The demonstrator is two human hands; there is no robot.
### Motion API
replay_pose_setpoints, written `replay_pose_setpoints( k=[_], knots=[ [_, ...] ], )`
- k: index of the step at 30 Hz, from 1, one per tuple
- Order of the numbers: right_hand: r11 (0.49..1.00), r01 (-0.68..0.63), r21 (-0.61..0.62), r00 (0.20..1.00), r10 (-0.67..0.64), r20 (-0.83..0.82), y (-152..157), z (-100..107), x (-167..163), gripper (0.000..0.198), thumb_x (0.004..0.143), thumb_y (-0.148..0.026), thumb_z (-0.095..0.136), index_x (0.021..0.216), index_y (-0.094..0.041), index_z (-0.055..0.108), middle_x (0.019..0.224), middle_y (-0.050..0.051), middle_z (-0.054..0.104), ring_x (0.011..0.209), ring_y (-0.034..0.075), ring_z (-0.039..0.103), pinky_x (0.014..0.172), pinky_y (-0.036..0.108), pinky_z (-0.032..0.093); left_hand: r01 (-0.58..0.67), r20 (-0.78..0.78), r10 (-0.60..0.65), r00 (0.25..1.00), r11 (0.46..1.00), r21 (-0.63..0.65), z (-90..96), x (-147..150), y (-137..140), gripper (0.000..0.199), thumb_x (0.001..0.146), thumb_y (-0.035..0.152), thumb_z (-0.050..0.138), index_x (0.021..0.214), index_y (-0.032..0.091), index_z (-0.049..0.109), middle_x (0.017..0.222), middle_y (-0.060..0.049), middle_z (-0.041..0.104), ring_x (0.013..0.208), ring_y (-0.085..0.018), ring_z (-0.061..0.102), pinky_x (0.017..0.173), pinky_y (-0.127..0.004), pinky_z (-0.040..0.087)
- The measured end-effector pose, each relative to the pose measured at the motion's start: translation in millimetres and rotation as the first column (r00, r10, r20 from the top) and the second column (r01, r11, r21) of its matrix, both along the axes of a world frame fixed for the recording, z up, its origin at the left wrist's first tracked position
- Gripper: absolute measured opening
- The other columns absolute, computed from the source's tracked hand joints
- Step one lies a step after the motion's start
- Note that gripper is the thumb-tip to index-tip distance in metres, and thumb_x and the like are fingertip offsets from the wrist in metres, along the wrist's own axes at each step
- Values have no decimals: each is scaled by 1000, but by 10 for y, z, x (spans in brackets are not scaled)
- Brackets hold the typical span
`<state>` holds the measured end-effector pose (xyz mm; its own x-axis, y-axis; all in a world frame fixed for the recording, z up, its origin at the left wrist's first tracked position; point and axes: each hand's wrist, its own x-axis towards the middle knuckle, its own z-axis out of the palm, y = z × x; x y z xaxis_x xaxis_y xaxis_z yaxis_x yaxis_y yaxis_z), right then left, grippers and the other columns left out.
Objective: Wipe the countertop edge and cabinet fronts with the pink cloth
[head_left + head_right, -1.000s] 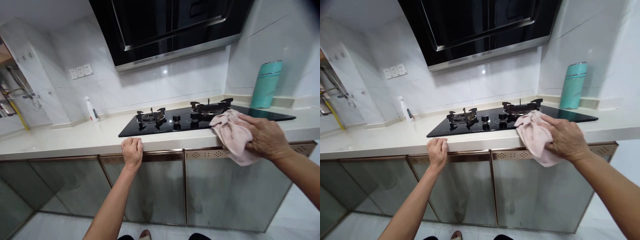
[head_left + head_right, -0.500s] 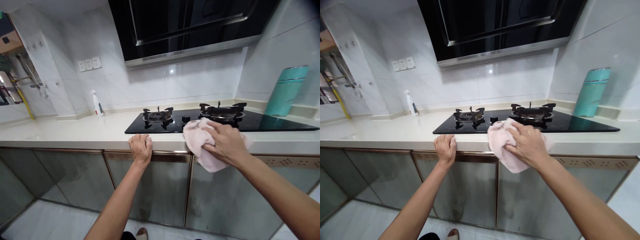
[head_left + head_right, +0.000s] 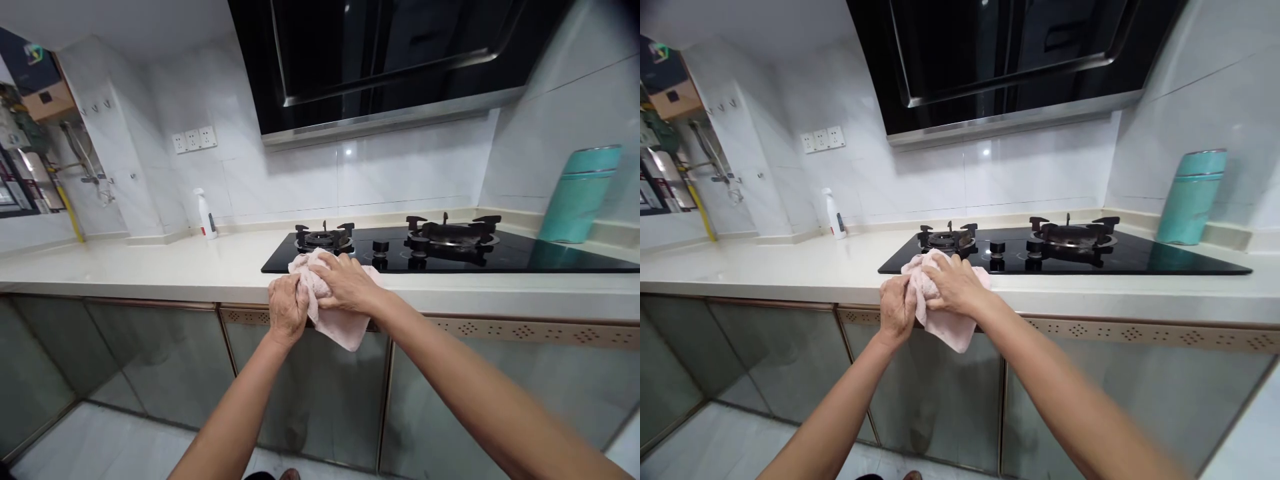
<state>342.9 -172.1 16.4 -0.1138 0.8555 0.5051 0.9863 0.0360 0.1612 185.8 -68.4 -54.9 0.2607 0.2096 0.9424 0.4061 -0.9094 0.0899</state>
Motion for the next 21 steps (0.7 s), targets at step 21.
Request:
replay_pose_setpoints(
  k=[21],
  knots=[
    [983,167,-76,976,-176,-129,-522,-88,1336,41,91,-50,33,89,-26,65,108,10,65,103,30,57,88,52,47,-133,-586,285,759,948,288,533,694,-657,91,60,64,87,132,19,56,138,-23,54,130,-47,47,107,-63,34]
  ],
)
